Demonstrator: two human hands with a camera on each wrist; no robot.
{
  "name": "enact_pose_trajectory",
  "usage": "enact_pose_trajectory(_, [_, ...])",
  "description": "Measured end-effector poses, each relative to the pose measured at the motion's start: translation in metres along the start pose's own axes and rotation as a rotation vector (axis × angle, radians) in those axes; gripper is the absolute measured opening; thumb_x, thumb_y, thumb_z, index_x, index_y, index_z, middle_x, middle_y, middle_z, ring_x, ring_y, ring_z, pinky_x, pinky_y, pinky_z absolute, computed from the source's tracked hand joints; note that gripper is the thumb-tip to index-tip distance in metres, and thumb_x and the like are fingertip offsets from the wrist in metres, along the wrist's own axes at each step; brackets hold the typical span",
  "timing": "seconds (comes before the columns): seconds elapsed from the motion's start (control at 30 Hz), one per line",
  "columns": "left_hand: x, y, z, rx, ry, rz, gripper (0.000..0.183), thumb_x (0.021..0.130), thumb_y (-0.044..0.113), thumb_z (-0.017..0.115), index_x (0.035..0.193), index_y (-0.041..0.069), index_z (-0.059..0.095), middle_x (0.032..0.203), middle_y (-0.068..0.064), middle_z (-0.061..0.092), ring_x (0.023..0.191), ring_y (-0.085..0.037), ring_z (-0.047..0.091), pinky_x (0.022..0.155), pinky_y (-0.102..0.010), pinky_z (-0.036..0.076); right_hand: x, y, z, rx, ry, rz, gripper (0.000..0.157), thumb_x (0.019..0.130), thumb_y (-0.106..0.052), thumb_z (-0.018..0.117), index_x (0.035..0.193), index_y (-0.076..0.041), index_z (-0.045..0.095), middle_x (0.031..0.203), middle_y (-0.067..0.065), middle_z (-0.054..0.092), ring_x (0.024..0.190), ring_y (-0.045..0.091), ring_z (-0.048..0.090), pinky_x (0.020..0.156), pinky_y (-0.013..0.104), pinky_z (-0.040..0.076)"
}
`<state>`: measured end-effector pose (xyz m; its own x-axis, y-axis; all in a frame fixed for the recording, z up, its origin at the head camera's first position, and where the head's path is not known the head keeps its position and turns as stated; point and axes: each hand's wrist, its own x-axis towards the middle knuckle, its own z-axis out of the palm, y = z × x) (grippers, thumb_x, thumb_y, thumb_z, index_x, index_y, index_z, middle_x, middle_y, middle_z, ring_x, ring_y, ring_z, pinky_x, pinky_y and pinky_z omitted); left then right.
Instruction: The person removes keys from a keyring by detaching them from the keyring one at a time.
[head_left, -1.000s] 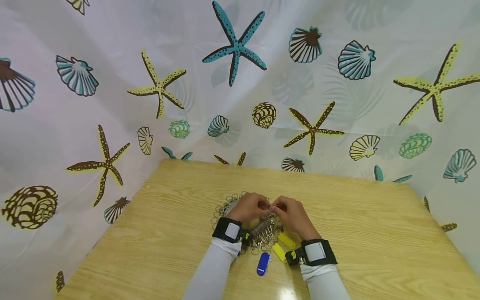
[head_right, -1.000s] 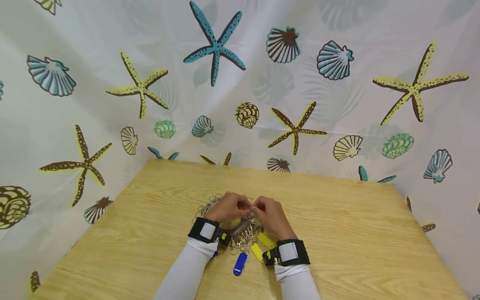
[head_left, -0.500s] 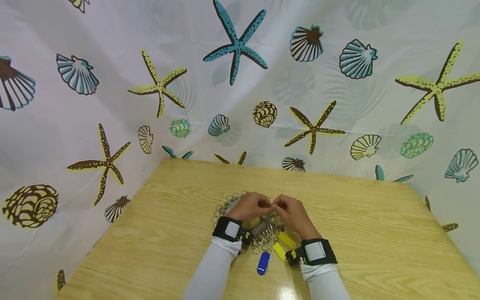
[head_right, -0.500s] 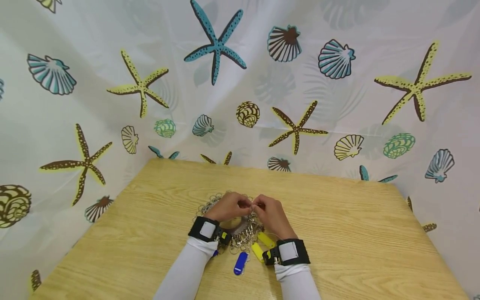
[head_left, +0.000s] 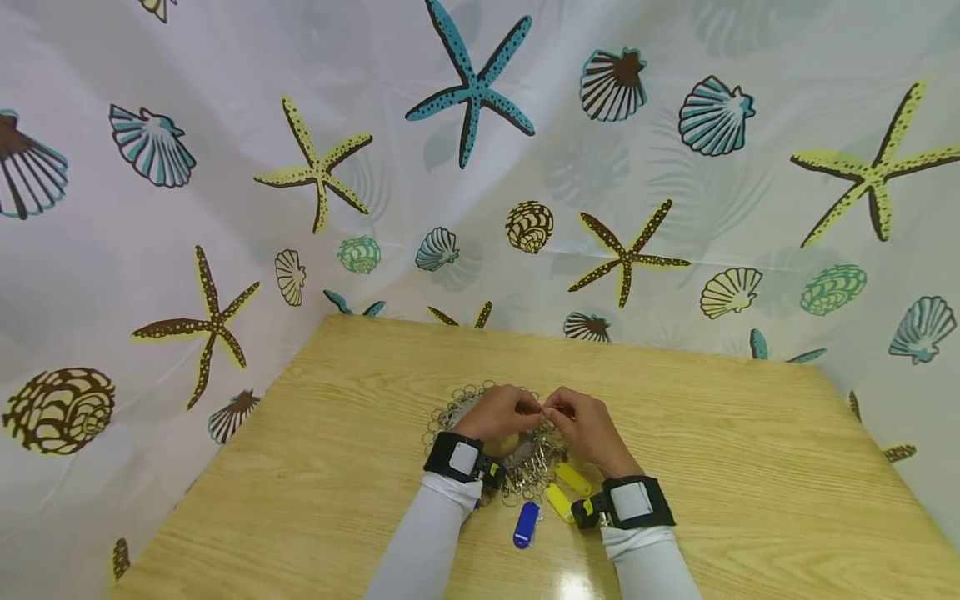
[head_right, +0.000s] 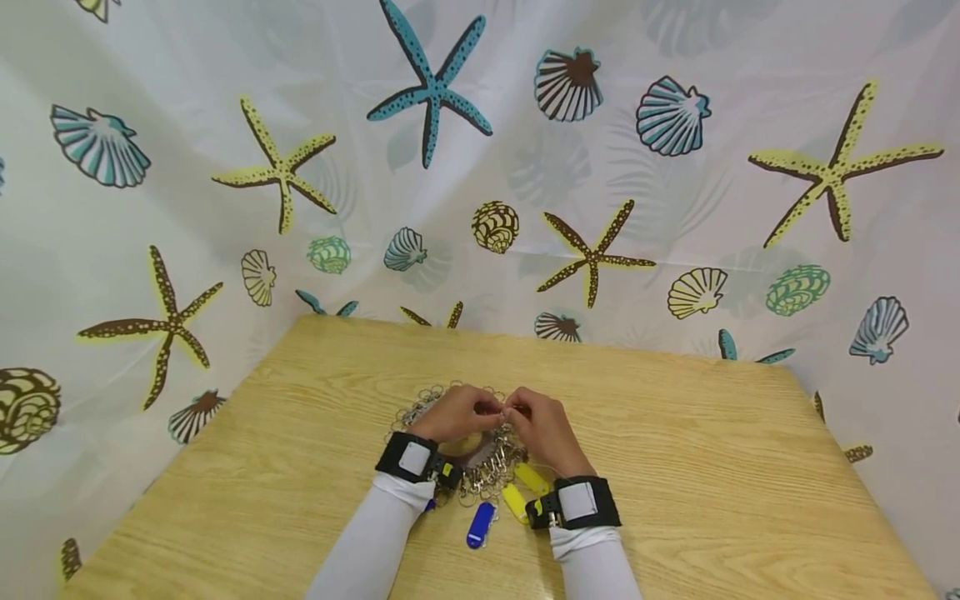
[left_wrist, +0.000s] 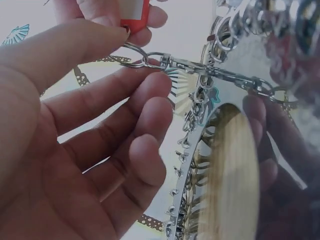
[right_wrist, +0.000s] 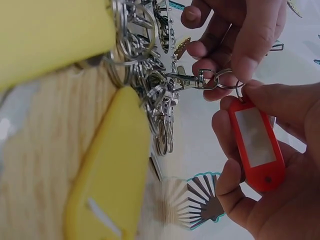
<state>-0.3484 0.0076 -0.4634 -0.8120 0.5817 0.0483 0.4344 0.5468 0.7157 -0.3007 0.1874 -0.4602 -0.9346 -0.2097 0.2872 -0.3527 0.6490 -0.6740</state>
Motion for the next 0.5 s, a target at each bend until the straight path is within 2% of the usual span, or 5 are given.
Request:
enact_pose_trajectory(0.17, [0.0013, 0.0002, -0.0014, 0.029, 0.034, 0.044, 0.013, 0.093, 0.022, 0.067, 0.098, 0.013, 0.075, 0.083, 0.006, 0.068, 0.072, -0.004, 0.061, 0.065, -0.022, 0.050, 0.0006, -0.0006, -0.0010, 0.018, 0.002, -0.005, 0.005, 0.095, -0.010, 0.063, 0.094, -0.013, 0.067, 0.092, 0.000, 0.067, 0.090, 0.020, 0.065, 0.078, 0.040, 0.053])
enact_pose_trajectory(0.33, [0.0009, 0.0007, -0.0017, 0.037, 0.054, 0.063, 0.010, 0.091, 0.019, 0.069, 0.097, 0.013, 0.073, 0.084, 0.004, 0.068, 0.073, -0.005, 0.061, 0.067, -0.021, 0.049, 0.0011, -0.0008, -0.0009, 0.021, 0.006, 0.023, 0.006, 0.094, -0.010, 0.063, 0.093, -0.014, 0.068, 0.092, -0.001, 0.068, 0.090, 0.019, 0.065, 0.077, 0.040, 0.053])
enact_pose_trajectory(0.5, [-0.0019, 0.0032, -0.0025, 0.013, 0.029, 0.021, 0.017, 0.092, 0.024, 0.068, 0.104, 0.012, 0.073, 0.090, 0.003, 0.069, 0.077, -0.006, 0.063, 0.068, -0.022, 0.050, 0.0014, -0.0020, 0.0002, 0.029, 0.002, 0.036, 0.007, 0.094, -0.009, 0.063, 0.092, -0.014, 0.067, 0.092, 0.000, 0.067, 0.092, 0.020, 0.065, 0.078, 0.040, 0.053])
